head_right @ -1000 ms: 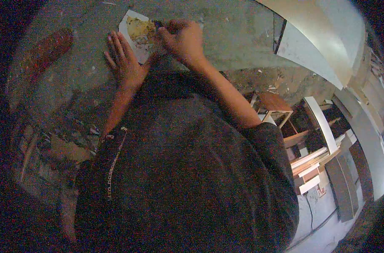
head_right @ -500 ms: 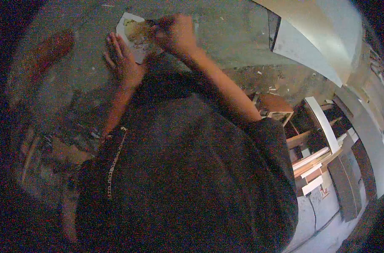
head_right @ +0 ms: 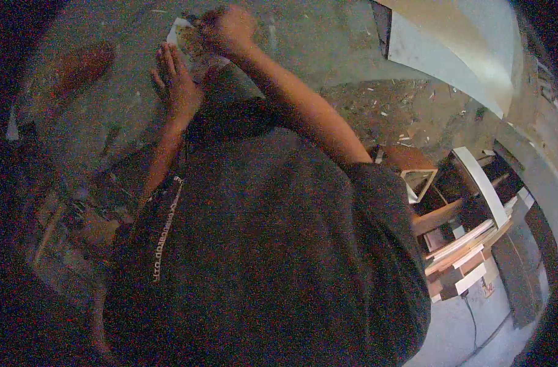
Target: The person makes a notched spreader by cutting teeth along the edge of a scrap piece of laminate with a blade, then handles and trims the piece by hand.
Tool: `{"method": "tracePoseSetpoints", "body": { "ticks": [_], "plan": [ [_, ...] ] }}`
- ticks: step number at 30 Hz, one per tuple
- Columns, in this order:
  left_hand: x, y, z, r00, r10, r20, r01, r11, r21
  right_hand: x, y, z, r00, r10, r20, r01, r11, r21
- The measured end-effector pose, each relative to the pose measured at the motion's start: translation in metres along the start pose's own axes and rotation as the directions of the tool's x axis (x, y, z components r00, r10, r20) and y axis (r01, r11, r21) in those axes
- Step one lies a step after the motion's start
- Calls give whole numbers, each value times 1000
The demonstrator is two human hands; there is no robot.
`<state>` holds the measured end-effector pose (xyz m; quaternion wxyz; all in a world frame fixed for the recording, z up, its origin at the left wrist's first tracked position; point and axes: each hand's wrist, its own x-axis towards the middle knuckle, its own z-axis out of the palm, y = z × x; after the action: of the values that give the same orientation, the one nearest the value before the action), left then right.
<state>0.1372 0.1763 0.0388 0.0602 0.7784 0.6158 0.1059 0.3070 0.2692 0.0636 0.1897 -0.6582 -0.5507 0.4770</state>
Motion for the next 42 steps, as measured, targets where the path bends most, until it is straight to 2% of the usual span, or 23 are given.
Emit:
{"method": "tracePoseSetpoints", "body": {
  "ticks": [1, 2, 3, 4, 6, 8, 9, 12, 14, 16, 17, 20, 23, 26, 29, 32, 35, 36, 38, 42],
  "plan": [
    [-1, 1, 0, 1000, 0, 21, 0, 1000, 23, 8, -7, -5, 985, 71, 154, -78, 996, 40],
    [3, -2, 0, 999, -1, 38, -1, 999, 54, 20, 3, 1, 999, -27, -19, 29, 993, 118],
    [2, -1, -2, 998, -28, 63, 27, 999, 25, 28, 16, 10, 972, -113, -207, 151, 972, 179],
    [3, 4, -5, 996, -48, 80, 49, 999, -5, 38, 23, 16, 899, -181, -399, 283, 935, 213],
    [3, 7, 2, 995, -83, 49, 85, 995, -46, 13, 44, -13, 941, -189, -281, 242, 956, 169],
    [-8, 10, 12, 993, -114, 7, 114, 990, -78, -3, 73, -35, 946, -179, -272, 283, 866, 413],
    [-2, 11, 14, 980, -196, -38, 186, 965, -183, -8, 82, -44, 932, -161, -325, 286, 878, 383],
    [4, 17, 1, 981, -122, -153, 128, 991, 29, -30, 101, -52, 874, -134, -466, 280, 925, 259],
    [17, 11, -5, 984, 45, -172, -47, 999, -7, -42, 106, -50, 832, -147, -536, 253, 959, 128],
    [40, 4, -1, 966, 195, -169, -201, 979, -21, -42, 105, -53, 831, -233, -505, 212, 972, -100],
    [49, 0, 4, 955, 255, -155, -260, 965, -18, -44, 104, -53, 837, -270, -476, 187, 958, -215],
    [54, -3, 1, 926, 345, -151, -349, 937, -2, -57, 86, -54, 803, -264, -534, 72, 933, -353],
    [56, 0, 3, 913, 366, -177, -375, 927, -18, -62, 83, -53, 753, -323, -573, 57, 900, -432],
    [51, 8, -3, 925, 331, -189, -343, 939, -31, -70, 64, -61, 793, -260, -551, 70, 937, -342],
    [48, 20, -11, 946, 269, -183, -283, 957, -58, -79, 48, -62, 692, -495, -527, 215, 837, -503],
    [53, 16, -11, 960, 234, -156, -251, 962, -105, -59, 56, -32, 512, -700, -499, 367, 703, -610],
    [64, 6, -2, 946, 261, -193, -288, 949, -130, -61, 56, -10, 602, -690, -402, 456, 711, -536],
    [64, 1, 3, 937, 276, -216, -308, 942, -133, -61, 57, -1, 648, -659, -383, 421, 729, -540],
    [63, 7, 3, 953, 208, -222, -240, 962, -128, -62, 59, 13, 733, -587, -345, 347, 758, -553],
    [62, 25, -8, 957, 103, -272, -143, 981, -131, -72, 58, 13, 741, -550, -384, 374, 814, -444]
  ]
}}
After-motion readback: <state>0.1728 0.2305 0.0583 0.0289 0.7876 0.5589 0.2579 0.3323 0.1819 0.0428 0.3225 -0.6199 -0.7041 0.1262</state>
